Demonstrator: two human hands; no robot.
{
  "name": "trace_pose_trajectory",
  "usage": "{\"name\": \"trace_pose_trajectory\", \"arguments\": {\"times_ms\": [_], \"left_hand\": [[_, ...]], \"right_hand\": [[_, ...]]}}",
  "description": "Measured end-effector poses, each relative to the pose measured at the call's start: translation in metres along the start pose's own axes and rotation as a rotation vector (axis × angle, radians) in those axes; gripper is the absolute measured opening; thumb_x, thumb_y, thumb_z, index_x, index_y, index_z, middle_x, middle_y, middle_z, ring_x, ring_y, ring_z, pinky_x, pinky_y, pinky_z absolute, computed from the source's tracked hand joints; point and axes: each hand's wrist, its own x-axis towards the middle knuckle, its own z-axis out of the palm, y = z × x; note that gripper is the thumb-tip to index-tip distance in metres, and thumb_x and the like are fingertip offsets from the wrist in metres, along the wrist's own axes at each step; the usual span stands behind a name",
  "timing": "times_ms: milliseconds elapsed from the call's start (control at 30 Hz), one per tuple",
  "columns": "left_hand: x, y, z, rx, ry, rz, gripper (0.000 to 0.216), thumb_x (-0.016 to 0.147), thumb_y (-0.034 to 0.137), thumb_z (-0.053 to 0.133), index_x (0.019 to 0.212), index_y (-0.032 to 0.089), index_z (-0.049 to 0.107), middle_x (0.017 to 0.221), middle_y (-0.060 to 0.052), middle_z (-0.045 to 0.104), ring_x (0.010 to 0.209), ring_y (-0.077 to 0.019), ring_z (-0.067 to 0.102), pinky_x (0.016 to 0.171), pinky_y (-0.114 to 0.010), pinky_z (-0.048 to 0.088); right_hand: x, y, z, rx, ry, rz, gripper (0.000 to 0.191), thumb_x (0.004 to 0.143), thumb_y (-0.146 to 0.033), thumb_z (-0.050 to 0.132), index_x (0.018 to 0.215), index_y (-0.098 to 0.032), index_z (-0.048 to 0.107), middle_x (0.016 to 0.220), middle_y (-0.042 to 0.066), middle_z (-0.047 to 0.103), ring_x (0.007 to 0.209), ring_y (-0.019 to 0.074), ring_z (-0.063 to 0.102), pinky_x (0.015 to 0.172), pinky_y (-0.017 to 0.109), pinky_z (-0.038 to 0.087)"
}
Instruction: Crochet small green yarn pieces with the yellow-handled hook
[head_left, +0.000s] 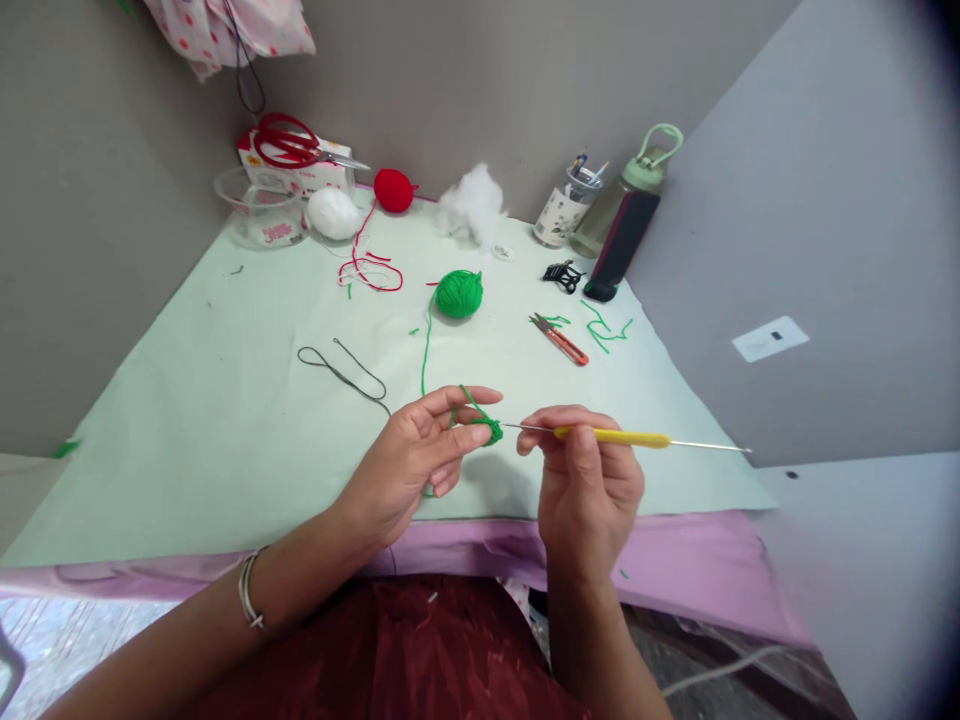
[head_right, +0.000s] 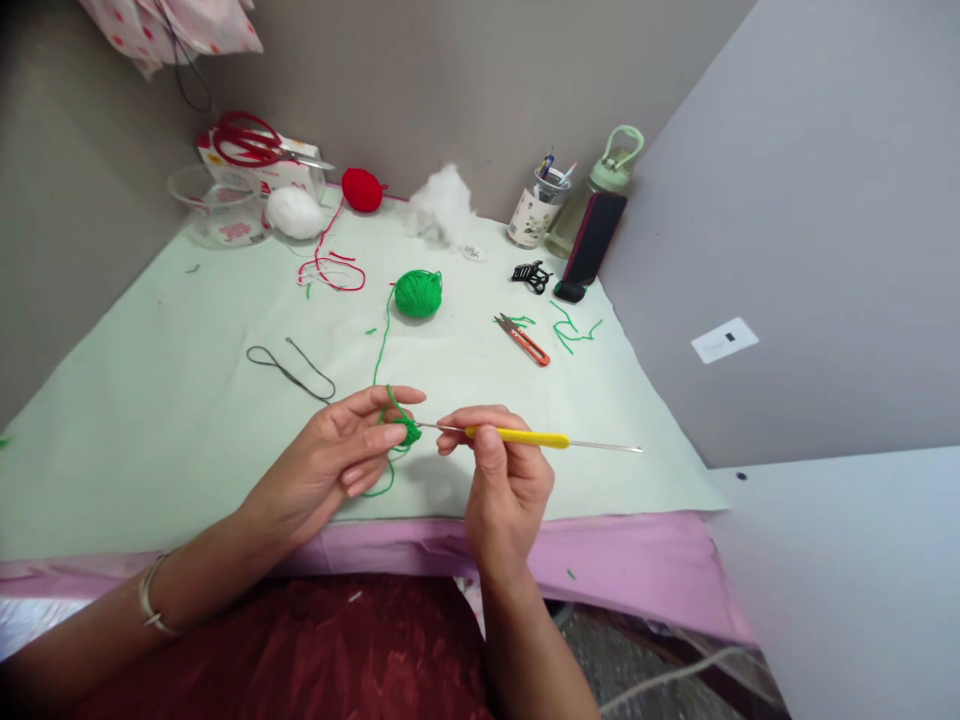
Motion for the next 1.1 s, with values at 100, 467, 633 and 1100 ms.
{"name": "trace_pose_trajectory", "arguments": {"times_ms": [100, 467, 633, 1100], "left_hand": [[0.0002, 0.0004, 0.0005, 0.006, 0.004, -0.001, 0.030, 0.083, 0.027, 0.084, 0.112, 0.019, 0.077, 0.081, 0.005, 0.057, 0.043, 0.0034, 0.032, 0.040, -0.017, 0.026], [-0.0009, 0.0016, -0.0011, 0.002, -0.014, 0.003, 0.040, 0.084, 0.025, 0.085, 0.122, 0.025, 0.075, 0.094, 0.004, 0.060, 0.042, 0.0056, 0.031, 0.038, -0.014, 0.026], [-0.0024, 0.0022, -0.0019, 0.008, -0.014, 0.001, 0.040, 0.084, 0.025, 0.085, 0.123, 0.025, 0.075, 0.094, 0.004, 0.059, 0.042, 0.0060, 0.031, 0.038, -0.014, 0.025], [-0.0016, 0.0005, -0.0029, 0.021, -0.034, -0.010, 0.038, 0.085, 0.025, 0.084, 0.122, 0.026, 0.075, 0.095, 0.004, 0.058, 0.043, 0.0062, 0.031, 0.038, -0.013, 0.024]], "right_hand": [[0.0002, 0.0005, -0.0003, 0.018, -0.016, -0.001, 0.021, 0.103, -0.027, 0.059, 0.096, -0.023, 0.078, 0.089, 0.003, 0.074, 0.071, 0.0136, 0.069, 0.068, 0.031, 0.059], [0.0009, -0.0008, 0.0001, 0.072, -0.054, 0.028, 0.021, 0.103, -0.027, 0.059, 0.095, -0.022, 0.078, 0.087, 0.002, 0.075, 0.071, 0.0129, 0.069, 0.068, 0.029, 0.059], [0.0012, -0.0003, 0.0015, 0.083, -0.010, 0.005, 0.020, 0.102, -0.027, 0.061, 0.093, -0.022, 0.078, 0.086, 0.002, 0.074, 0.069, 0.0128, 0.068, 0.064, 0.028, 0.058], [0.0014, 0.0006, -0.0009, 0.088, -0.061, -0.011, 0.020, 0.104, -0.026, 0.060, 0.096, -0.022, 0.078, 0.087, 0.002, 0.074, 0.071, 0.0120, 0.068, 0.068, 0.028, 0.057]]}}
